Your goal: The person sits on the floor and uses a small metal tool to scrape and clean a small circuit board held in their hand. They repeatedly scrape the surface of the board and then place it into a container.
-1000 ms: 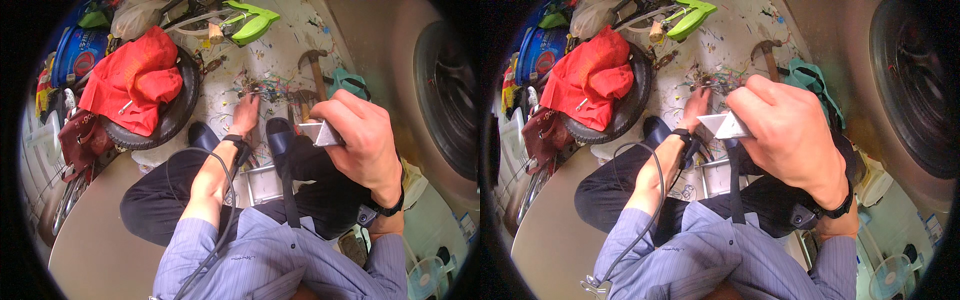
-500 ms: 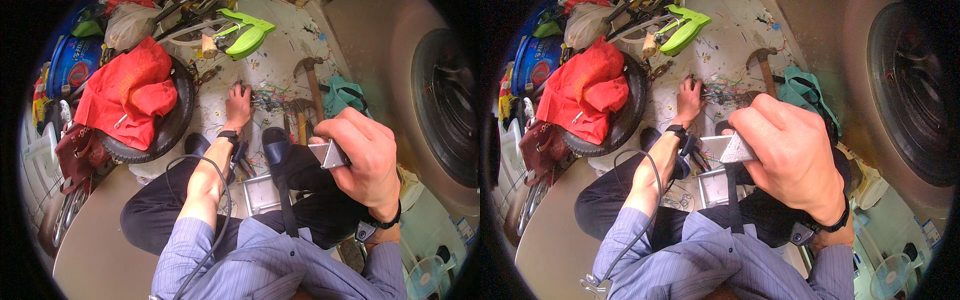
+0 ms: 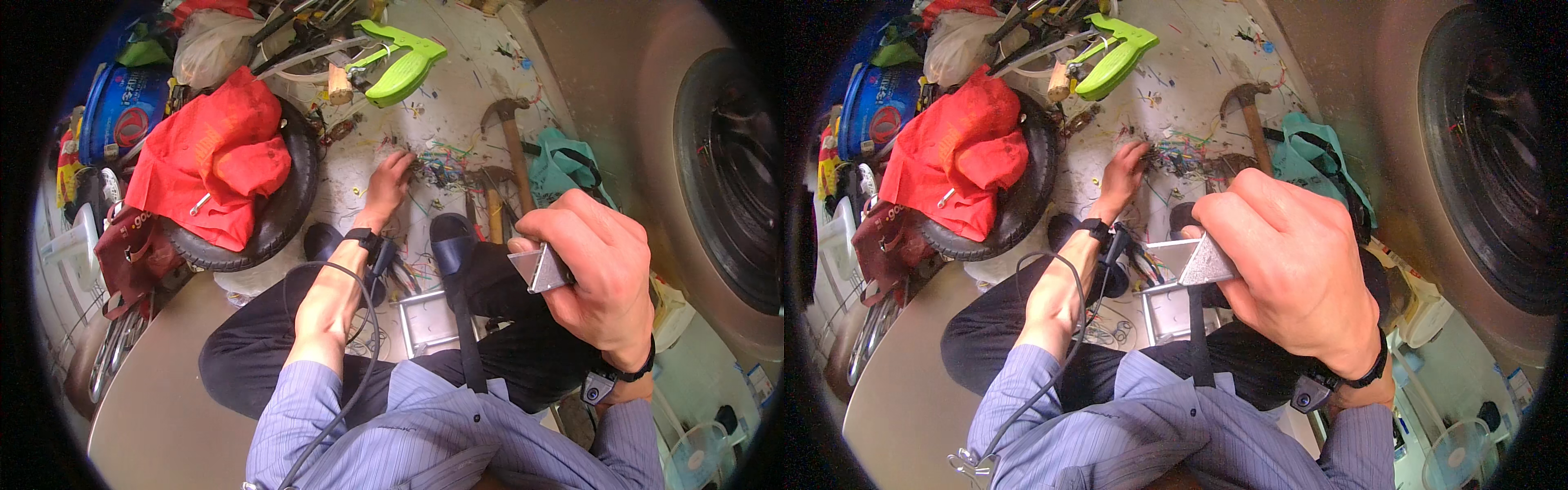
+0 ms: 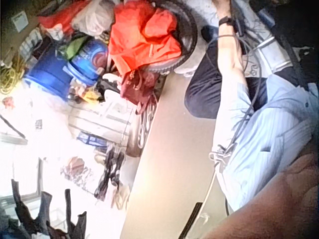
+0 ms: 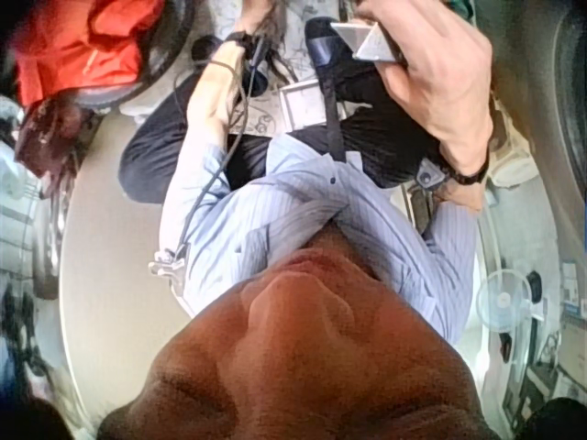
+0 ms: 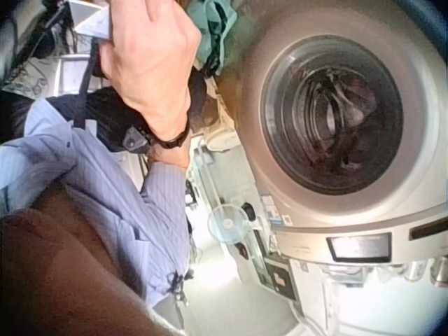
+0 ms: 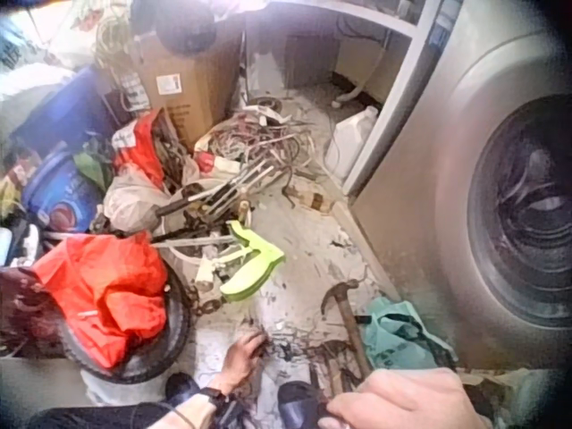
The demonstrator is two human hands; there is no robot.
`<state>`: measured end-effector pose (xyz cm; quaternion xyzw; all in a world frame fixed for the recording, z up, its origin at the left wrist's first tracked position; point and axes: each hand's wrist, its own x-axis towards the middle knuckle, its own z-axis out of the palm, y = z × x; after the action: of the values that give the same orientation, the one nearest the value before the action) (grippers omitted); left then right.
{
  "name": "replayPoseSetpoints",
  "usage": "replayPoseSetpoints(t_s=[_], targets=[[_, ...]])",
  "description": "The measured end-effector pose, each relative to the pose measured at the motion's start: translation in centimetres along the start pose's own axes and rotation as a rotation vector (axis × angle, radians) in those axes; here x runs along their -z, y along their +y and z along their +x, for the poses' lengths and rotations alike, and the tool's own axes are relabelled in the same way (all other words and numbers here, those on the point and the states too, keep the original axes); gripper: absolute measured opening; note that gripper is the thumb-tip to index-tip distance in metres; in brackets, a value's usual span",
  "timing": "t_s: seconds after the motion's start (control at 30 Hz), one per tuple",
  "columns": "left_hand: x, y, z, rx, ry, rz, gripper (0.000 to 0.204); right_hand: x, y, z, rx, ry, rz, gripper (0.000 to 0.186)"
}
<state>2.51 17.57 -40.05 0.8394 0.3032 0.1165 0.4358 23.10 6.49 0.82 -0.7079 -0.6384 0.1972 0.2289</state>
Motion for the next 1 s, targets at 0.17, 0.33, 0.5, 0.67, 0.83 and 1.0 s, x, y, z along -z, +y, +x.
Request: replayPoseSetpoints(t_s=[0.17, 0.33, 0.5, 0.67, 0.83, 1.0], targets=[[1.7, 0.1, -2.0, 0.132, 0.098, 0.208, 0.073, 0.2, 0.0, -0.2, 0.002, 0.01, 0.0, 0.018], [0.6, 0.9, -3.6, 0.293, 0.114, 0.252, 0.086, 0.3, 0.0, -0.1, 0.006, 0.016, 0.014, 0.018], [-1.8, 1.4, -2.7, 0.261, 0.1, 0.225, 0.084, 0.1, -0.1, 0.2, -0.002, 0.005, 0.015, 0.018], [-3.3, 1.4, -0.9, 0.122, 0.097, 0.098, 0.069, 0.0, -0.1, 0.3, -0.01, -0.005, 0.006, 0.018], [-1.5, 1.6, -0.3, 0.005, 0.038, 0.236, 0.08, 0.0, 0.0, 0.3, -0.033, -0.032, 0.004, 0.018], [-0.2, 0.7, 2.4, -0.432, -0.118, 0.514, 0.073, -0.3, 0.3, 0.6, -0.049, -0.068, -0.003, 0.02]])
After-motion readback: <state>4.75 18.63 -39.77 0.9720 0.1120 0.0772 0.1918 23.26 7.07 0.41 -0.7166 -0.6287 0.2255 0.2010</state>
